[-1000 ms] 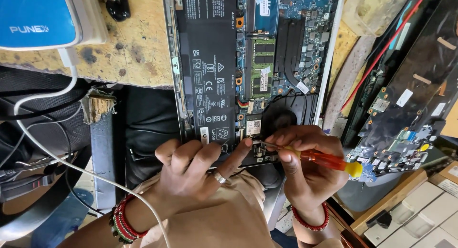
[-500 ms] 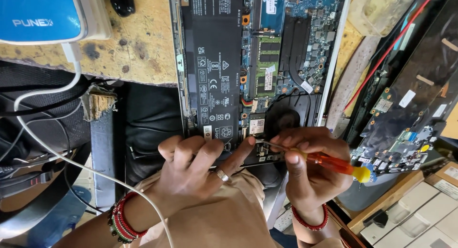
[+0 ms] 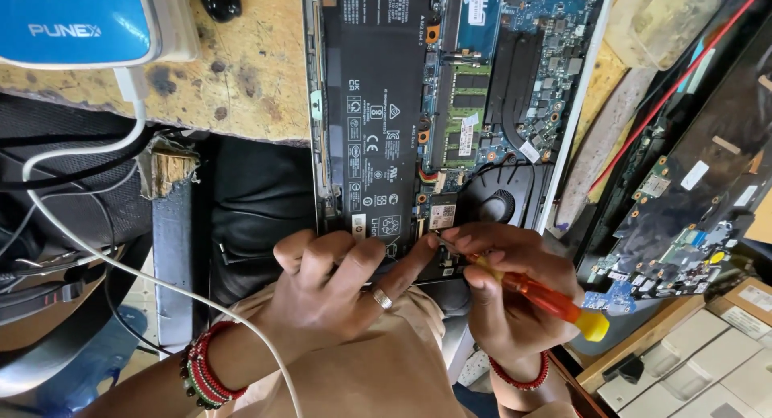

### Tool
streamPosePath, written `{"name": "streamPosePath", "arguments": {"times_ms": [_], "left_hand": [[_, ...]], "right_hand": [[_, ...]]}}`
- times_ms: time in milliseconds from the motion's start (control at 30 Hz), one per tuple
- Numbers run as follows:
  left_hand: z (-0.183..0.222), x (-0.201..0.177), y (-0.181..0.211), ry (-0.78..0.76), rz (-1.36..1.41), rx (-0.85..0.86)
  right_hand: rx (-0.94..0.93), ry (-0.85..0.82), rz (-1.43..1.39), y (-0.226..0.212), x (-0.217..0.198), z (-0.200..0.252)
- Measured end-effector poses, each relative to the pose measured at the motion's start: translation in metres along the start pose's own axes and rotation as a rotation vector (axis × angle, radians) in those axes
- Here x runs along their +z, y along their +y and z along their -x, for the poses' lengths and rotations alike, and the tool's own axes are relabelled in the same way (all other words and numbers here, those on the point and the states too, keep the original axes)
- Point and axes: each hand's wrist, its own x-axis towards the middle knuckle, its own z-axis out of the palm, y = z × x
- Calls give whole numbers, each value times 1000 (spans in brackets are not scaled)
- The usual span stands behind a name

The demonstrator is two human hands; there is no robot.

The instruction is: Connecting internal cables and components to a laptop motherboard during a repair or assembly process.

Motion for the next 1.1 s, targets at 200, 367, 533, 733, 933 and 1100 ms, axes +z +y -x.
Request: {"name": "streamPosePath", "arguments": {"times_ms": [200,367,533,733,933,1100], "left_hand": [[-5,1,-2,48,-37,-2],[-4,4,-5,90,-57,20],[-3,4,-7,90,-45,35],[-4,3,-7,78,-40,31],[-5,3,-8,81,-42,43],[-3,0,-8,35,-15,31]], "right_hand": [[-38,-63,16,-2,0,-3],[-51,-176,219,-10,-5,-7],[-71,-122,228,-12,6,-7],[-134,-100,173,1,3,-2],[-74,-43,190,-6,7,-3],[-128,-53,203,-5,7,-4]]}}
